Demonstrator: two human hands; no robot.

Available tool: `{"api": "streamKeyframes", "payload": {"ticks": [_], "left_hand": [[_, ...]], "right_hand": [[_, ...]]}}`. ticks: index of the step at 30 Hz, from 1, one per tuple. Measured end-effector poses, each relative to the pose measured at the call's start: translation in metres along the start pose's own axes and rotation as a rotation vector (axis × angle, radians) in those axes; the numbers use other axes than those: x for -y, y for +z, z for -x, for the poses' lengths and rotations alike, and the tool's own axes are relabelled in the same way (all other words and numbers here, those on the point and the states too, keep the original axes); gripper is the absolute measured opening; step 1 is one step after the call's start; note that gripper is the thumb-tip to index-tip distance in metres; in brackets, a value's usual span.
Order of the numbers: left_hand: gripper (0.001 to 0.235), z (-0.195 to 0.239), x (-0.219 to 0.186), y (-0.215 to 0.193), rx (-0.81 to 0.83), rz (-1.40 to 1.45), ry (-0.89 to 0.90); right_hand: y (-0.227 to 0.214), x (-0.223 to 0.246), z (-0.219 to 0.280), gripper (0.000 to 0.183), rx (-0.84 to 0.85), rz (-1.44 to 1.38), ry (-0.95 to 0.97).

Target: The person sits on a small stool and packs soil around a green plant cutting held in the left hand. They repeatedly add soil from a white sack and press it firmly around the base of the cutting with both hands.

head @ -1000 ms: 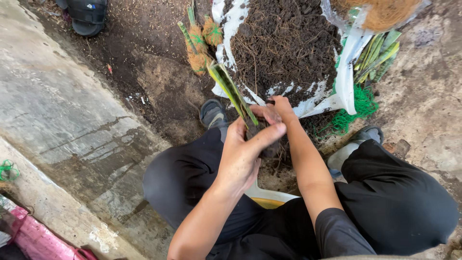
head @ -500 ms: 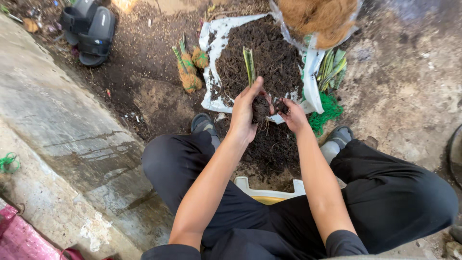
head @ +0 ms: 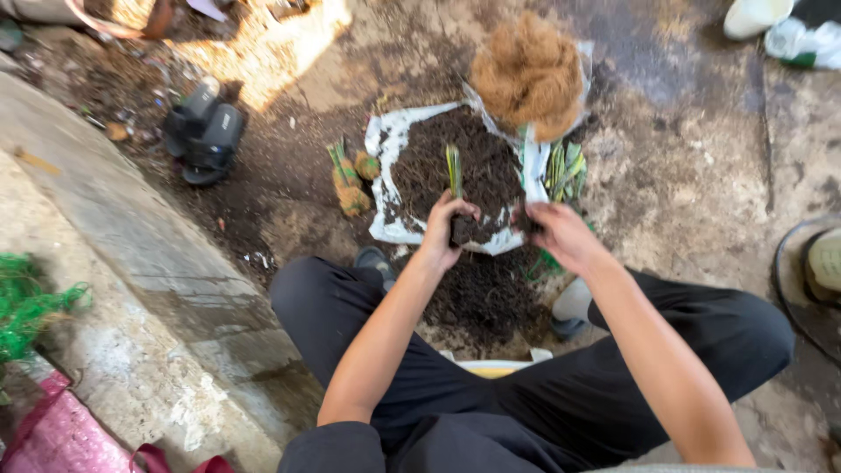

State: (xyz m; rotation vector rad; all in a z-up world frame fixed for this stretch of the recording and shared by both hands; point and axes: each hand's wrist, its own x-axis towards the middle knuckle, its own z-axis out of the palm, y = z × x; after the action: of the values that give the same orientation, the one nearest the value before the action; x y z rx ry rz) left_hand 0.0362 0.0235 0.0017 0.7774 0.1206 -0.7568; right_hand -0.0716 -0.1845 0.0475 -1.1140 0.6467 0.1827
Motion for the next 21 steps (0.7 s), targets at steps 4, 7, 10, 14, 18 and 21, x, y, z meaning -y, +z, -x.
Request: {"api": "streamKeyframes", "payload": {"ticks": [4,7,10,14,18,21], "left_hand": [[0.035,-0.012,0.017,-0.010,-0.118,0.068,-0.101],[0.037,-0.017,0.038,-0.023,-0.203,0.102,-0.190],[0.039,-0.024,0.054,-0.027,-0.200,0.120,-0.269],[0.035,-0.029,0.076,-0.028,-0.171,0.171,-0.356],[0.020,-0.029,0.101,-0.031,-0.266,0.136,-0.408],[0.027,-0.028,0.117,-0.036,-0.223,0.119,-0.361]], "right_hand": [[-0.003,-0.016,0.046,0.029,-0.089,-0.106,0.036],[-0.004,-0.038,0.041,0.028,-0.143,-0.299,-0.088],[-0.003,-0.046,0.025,0.028,-0.140,-0.313,-0.047],[0.008,-0.055,0.015,0.033,-0.170,-0.112,-0.143],[0.026,-0.067,0.022,0.034,-0.241,0.536,-0.403],[0.046,-0.081,0.031,0.034,-0.221,1.035,-0.829]]}}
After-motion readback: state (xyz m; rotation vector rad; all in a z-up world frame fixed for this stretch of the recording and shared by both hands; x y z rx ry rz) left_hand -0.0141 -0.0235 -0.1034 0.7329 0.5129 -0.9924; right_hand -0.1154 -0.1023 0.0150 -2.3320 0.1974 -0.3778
